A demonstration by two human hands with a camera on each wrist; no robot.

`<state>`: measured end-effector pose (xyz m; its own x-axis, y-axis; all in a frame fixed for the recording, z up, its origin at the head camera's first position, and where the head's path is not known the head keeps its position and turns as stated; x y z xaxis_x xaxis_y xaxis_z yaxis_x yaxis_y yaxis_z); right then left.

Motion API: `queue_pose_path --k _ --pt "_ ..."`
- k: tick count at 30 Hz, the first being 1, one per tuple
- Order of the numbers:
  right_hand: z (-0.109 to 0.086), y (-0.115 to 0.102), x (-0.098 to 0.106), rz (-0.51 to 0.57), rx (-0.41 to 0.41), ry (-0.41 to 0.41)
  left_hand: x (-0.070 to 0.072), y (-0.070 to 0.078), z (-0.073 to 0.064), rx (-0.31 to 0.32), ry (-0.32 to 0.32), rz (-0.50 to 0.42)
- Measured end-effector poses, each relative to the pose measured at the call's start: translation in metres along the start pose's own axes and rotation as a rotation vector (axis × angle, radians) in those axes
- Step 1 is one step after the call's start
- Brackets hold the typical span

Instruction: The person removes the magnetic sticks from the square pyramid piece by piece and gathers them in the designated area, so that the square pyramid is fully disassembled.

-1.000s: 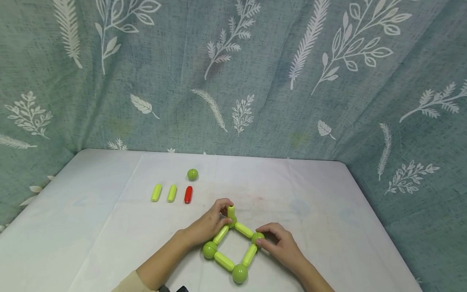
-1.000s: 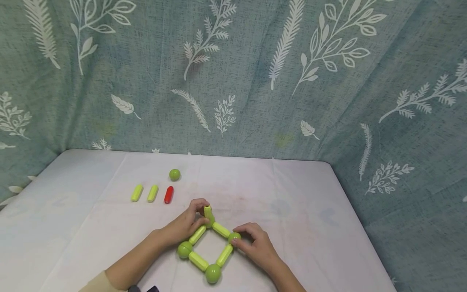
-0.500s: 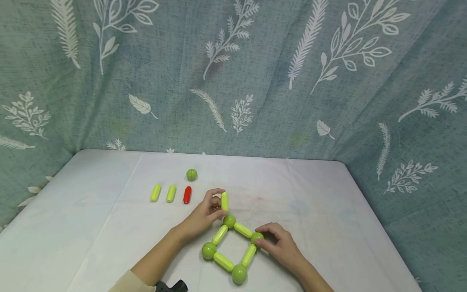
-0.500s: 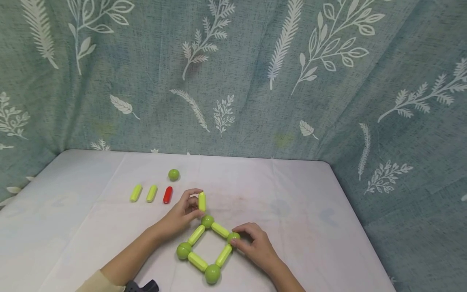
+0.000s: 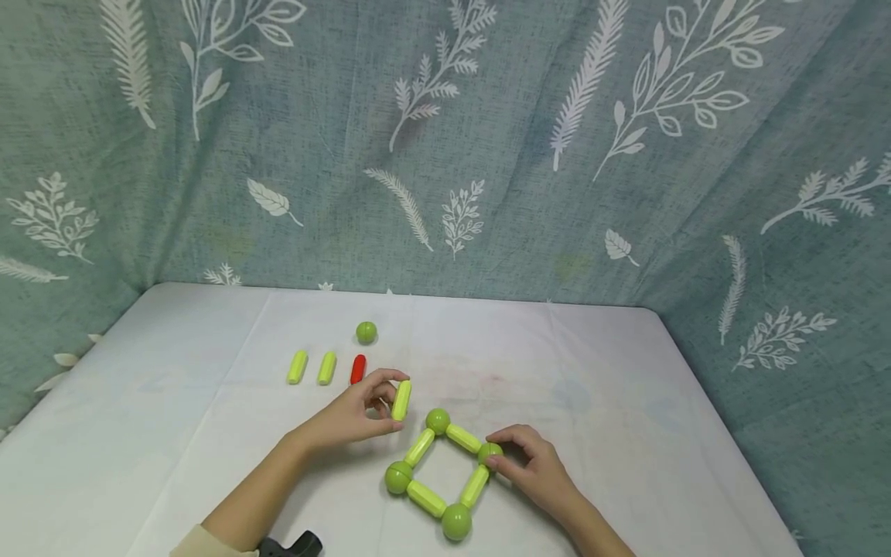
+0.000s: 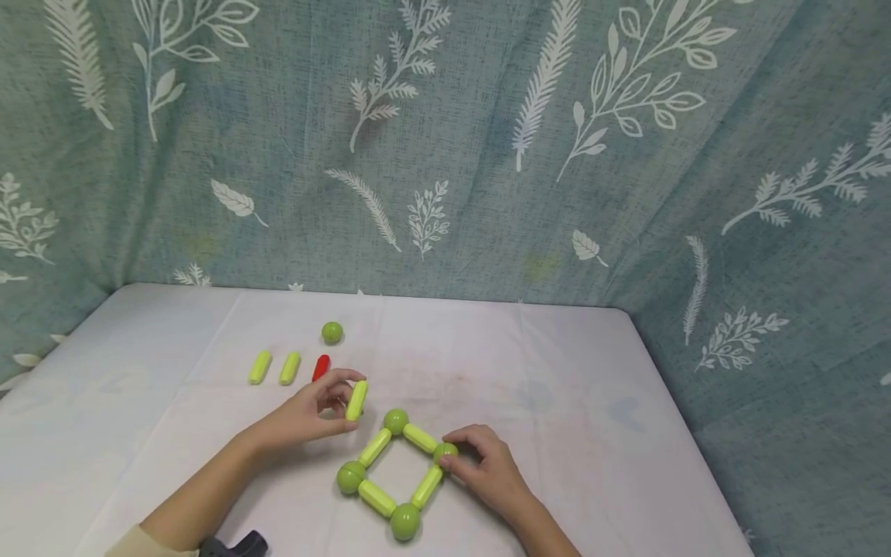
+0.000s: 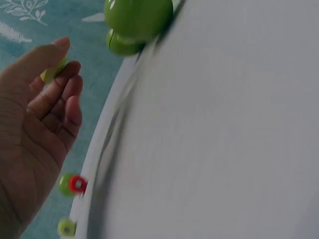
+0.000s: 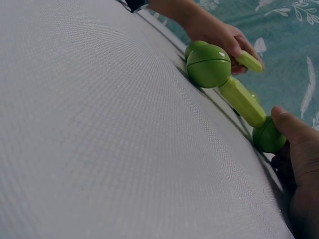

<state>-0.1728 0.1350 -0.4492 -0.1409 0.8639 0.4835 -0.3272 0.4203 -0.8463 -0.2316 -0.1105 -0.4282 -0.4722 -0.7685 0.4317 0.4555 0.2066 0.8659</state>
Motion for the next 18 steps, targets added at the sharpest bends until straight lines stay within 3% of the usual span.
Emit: queue_pose_path --k 4,11,15,18 --pt "0.0 0.0 0.0 0.009 0.002 0.005 0.023 -0.003 -0.015 0.03 0.008 0.061" --pt "0.0 -0.001 -0.001 -0.02 -0.008 0.009 0.066 -0.016 -0.045 0.113 0.078 0.047" --pt "0.0 -0.015 0.0 -0.027 0.001 0.007 0.088 -0.018 -0.059 0.11 0.09 0.081" --pt "-0.001 -0.03 0.004 -0.022 0.01 0.004 0.107 -0.021 -0.069 0.115 0.1 0.156"
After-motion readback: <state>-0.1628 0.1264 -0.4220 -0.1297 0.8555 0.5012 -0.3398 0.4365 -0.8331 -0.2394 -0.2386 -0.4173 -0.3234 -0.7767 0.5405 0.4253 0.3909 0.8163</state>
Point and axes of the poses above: each hand's wrist, its own z-axis towards the middle knuckle, its own x-axis out of the back of the hand, y = z × x, the point moved 8 cm from there along z, towards the middle knuckle, and after that the axes turned 10 degrees about -x, right-handed, at the moved point
